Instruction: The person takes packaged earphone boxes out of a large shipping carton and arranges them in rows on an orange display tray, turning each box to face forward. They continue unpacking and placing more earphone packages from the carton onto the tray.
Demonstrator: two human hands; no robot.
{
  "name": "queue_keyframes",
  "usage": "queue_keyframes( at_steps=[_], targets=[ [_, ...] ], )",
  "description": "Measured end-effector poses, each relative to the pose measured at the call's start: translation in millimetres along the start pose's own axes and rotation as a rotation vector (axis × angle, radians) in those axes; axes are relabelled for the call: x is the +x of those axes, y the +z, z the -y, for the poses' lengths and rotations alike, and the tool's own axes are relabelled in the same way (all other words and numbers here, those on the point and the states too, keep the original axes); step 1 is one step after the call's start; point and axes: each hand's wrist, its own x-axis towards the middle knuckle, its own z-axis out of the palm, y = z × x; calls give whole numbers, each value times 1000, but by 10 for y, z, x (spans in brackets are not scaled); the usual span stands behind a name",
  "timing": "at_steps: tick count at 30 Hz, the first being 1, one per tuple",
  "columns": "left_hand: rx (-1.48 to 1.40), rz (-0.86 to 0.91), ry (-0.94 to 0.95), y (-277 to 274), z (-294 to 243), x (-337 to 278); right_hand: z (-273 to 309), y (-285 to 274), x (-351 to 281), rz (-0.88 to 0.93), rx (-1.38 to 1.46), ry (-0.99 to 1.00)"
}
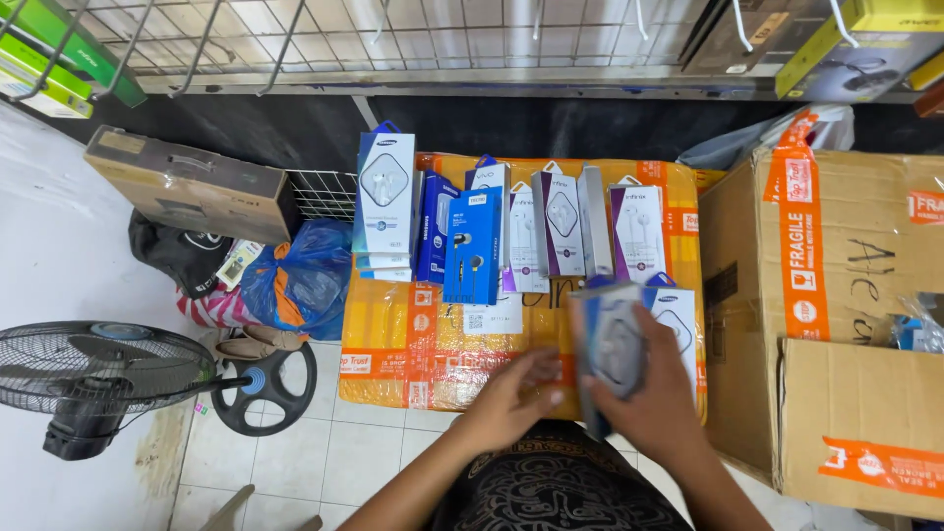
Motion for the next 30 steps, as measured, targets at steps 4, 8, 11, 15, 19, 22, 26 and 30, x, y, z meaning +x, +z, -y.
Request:
queue_keyframes(
  at_steps=[4,8,11,15,19,22,26,30],
  targets=[
    [-386,-61,-83,-71,-360,143,220,311,73,140,167,-22],
    [-496,-95,-15,-307,-76,15,-410,554,125,262,682,57],
    [-164,-105,73,-485,-130,-160,-575,575,175,283,659,53],
    [24,-71,-162,-485,-202,-220,-477,544,207,314,482,45],
    [101,-141,-4,-504,-293,-212,-339,477,247,364,496,79],
    [3,15,9,-570,-33,-167,-126,324,293,437,470,-118],
    [-472,239,62,-657,356,-41,-248,342,257,555,557,-103],
    [-491,305,15,-674,119,42,-387,382,209,563,722,-53]
  ],
)
